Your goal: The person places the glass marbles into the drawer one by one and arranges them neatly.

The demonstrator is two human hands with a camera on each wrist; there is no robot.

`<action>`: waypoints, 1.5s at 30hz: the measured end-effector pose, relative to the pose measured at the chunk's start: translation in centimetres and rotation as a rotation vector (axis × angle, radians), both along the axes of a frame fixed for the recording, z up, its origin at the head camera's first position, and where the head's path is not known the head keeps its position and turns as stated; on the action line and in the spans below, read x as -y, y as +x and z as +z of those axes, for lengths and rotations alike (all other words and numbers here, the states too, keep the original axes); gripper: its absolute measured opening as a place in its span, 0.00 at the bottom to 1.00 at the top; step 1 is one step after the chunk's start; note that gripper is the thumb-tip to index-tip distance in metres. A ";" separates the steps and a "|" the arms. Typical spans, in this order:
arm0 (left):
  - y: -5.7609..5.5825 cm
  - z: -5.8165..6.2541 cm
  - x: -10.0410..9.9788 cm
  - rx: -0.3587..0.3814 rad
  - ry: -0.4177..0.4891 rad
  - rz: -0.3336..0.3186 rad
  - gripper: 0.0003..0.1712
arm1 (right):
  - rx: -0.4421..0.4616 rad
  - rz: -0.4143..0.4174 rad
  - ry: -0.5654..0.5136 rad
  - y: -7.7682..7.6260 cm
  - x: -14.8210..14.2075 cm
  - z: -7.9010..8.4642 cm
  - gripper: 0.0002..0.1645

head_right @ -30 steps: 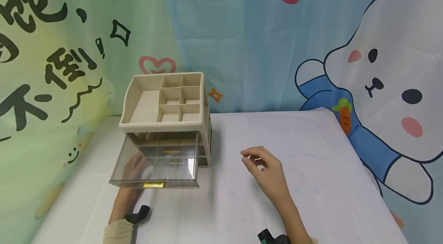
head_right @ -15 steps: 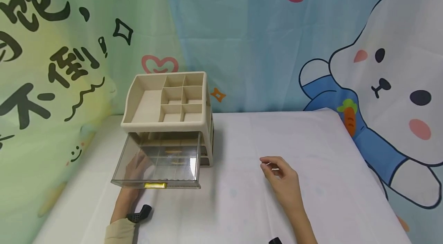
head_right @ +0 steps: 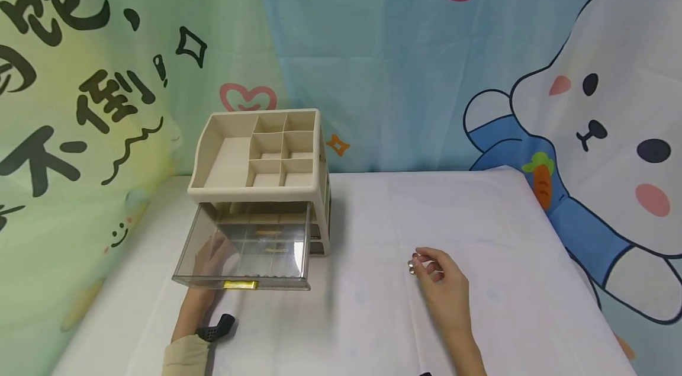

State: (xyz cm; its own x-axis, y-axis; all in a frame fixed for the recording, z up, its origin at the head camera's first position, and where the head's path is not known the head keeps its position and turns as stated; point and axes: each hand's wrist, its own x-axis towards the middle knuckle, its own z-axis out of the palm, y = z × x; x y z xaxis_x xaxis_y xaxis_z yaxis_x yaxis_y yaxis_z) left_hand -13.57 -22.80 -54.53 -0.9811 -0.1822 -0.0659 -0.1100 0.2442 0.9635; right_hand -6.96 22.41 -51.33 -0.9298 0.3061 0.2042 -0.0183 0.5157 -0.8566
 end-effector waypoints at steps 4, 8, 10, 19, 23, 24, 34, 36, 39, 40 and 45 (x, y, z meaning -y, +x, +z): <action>0.0 -0.1 0.1 -0.003 0.009 0.003 0.29 | 0.064 -0.030 0.046 0.3 0.3 -0.4 0.14; 0.0 -0.2 0.2 -0.012 0.025 -0.004 0.28 | 0.096 -0.055 0.082 0.5 0.6 -0.6 0.14; 0.1 -0.2 0.2 -0.012 0.015 -0.004 0.29 | 0.103 -0.071 0.099 0.5 0.7 -0.8 0.14; 0.3 0.0 0.1 0.033 0.015 -0.001 0.42 | 0.192 -0.135 0.198 0.6 1.1 -2.0 0.14; 0.3 0.0 0.1 0.063 -0.007 0.022 0.47 | 0.191 -0.157 0.225 0.6 1.3 -2.5 0.14; 0.3 -0.1 0.1 0.070 -0.021 0.028 0.47 | 0.186 -0.156 0.229 0.5 1.3 -2.6 0.14; 0.1 -0.4 0.1 0.054 -0.044 0.051 0.44 | 0.190 -0.166 0.262 0.3 1.7 -3.0 0.14; 0.2 -0.3 0.0 0.045 -0.033 0.049 0.43 | 0.187 -0.174 0.276 0.3 1.8 -3.0 0.14; 0.2 -0.3 0.0 0.045 -0.041 0.049 0.44 | 0.173 -0.181 0.293 0.3 1.9 -3.0 0.14; 0.2 -0.2 0.0 0.048 -0.044 0.048 0.44 | 0.169 -0.180 0.296 0.3 2.0 -2.9 0.14; 0.3 -0.1 0.0 0.055 -0.046 0.047 0.46 | 0.161 -0.181 0.312 0.2 2.0 -3.0 0.12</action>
